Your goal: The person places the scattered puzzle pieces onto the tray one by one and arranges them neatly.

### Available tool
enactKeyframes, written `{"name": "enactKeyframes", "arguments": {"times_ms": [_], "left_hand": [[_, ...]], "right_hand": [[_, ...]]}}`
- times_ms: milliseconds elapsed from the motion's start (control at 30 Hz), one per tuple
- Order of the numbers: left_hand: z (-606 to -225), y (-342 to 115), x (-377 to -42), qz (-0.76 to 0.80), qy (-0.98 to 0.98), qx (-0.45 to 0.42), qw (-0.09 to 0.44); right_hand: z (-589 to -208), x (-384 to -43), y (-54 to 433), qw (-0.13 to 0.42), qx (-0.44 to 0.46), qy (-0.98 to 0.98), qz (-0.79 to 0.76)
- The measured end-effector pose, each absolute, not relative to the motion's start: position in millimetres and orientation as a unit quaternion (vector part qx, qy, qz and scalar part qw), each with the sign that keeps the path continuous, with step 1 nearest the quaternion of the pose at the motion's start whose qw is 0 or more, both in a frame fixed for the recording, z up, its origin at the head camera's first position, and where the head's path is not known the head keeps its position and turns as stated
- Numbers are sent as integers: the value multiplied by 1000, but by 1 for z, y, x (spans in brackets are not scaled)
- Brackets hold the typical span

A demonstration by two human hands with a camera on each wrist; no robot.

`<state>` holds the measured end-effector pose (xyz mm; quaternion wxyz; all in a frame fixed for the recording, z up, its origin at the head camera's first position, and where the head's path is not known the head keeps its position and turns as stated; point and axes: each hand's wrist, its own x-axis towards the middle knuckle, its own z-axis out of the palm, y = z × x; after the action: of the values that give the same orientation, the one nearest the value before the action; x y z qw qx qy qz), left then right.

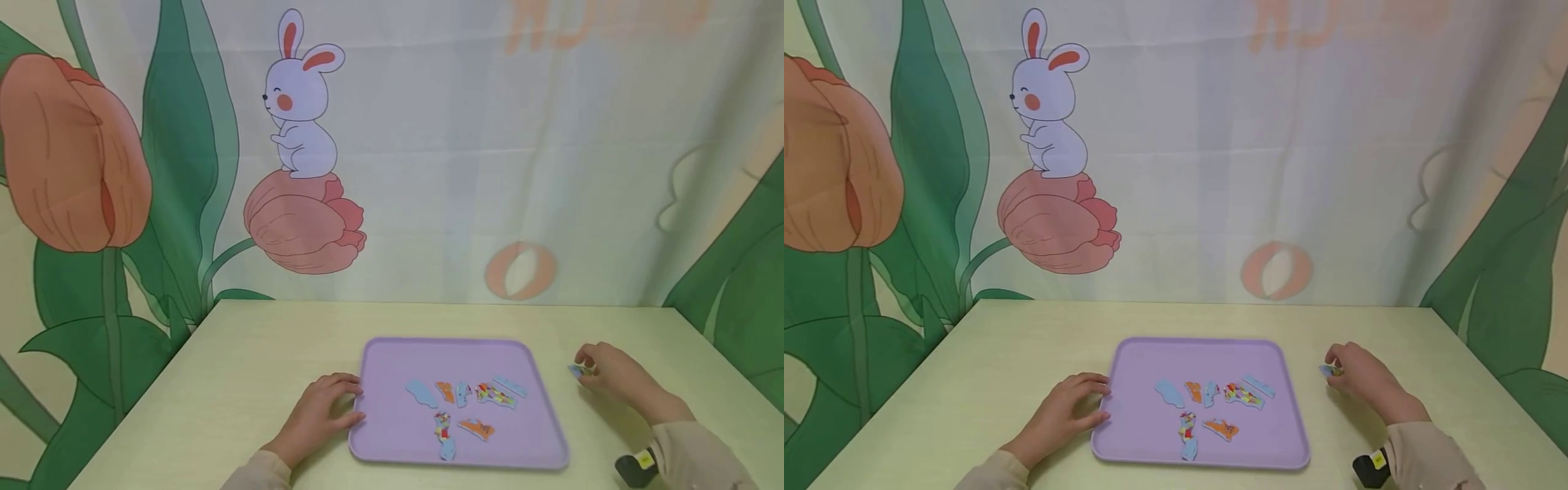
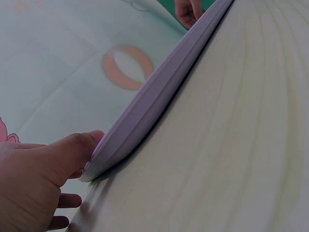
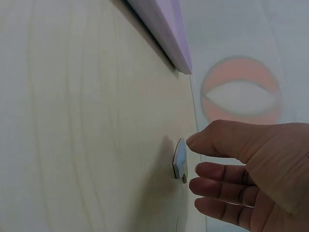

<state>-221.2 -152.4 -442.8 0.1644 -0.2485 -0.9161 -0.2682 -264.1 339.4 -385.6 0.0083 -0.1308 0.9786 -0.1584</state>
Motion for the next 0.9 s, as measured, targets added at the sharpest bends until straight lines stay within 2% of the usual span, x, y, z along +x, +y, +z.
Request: {"name": "enactKeyframes", "arguments": {"times_ms": [900], "left_hand": [[-443, -153, -221, -265, -917, -249, 166]], "right_hand": [[-394, -273, 346, 9, -122, 986, -113]]}}
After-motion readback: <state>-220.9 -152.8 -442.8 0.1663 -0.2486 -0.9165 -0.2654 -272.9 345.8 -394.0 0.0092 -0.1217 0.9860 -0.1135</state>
